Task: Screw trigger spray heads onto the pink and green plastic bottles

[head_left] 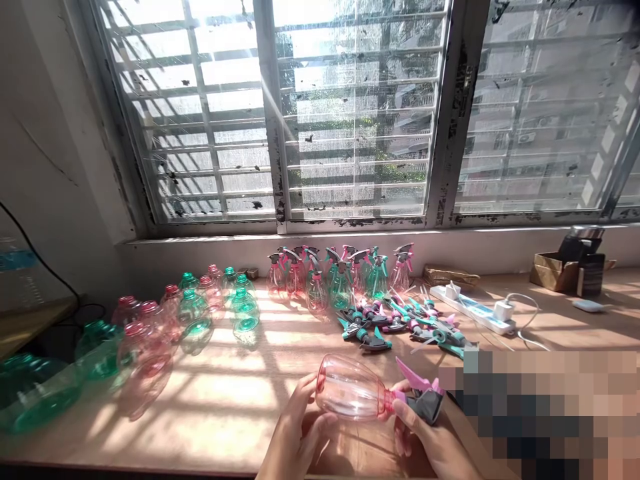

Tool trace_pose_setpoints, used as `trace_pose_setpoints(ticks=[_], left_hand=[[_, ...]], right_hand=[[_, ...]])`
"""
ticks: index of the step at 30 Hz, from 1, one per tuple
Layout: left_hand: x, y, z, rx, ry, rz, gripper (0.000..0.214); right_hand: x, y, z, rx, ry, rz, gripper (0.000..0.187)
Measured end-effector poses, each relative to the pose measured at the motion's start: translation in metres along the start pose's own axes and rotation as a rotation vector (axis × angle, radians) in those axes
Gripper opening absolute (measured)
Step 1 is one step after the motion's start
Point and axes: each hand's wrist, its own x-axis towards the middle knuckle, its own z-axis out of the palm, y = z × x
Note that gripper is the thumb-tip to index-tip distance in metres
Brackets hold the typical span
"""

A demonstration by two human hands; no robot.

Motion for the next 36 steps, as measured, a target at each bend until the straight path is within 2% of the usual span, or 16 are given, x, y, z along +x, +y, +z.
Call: trace_pose_setpoints(ticks=[4, 10, 15, 18, 24, 31, 36], left_hand=[[0.002, -0.001, -0.002, 0.030, 0.009, 0.016, 0.041], [0.000, 0.010, -0.003, -0.032, 0.018, 0.036, 0.036], [0.000, 0.018, -0.001, -0.041, 0.094, -0.012, 0.030], [0.002, 0.013, -0.001, -0.007, 0.099, 0.011, 0.033], [0.004, -0.004, -0.002, -0.017, 0.022, 0.037, 0.037], [0.001, 0.010, 0.002, -0.059, 0.131, 0.004, 0.031], [0.004, 0.000, 0.000, 0.010, 0.103, 0.058, 0.037]], right_hand=[[0.001, 0.000, 0.001, 0.014, -0.008, -0.008, 0.058], [0.002, 0.002, 0.002, 0.024, -0.060, -0.037, 0.058], [0.005, 0.009, 0.001, 0.060, -0.118, -0.071, 0.061], [0.004, 0.008, 0.001, 0.047, -0.096, -0.069, 0.062], [0.001, 0.000, 0.002, 0.008, -0.075, -0.037, 0.061], [0.001, 0.001, 0.002, 0.009, -0.122, -0.019, 0.059], [0.005, 0.007, 0.001, 0.075, -0.132, -0.056, 0.059]])
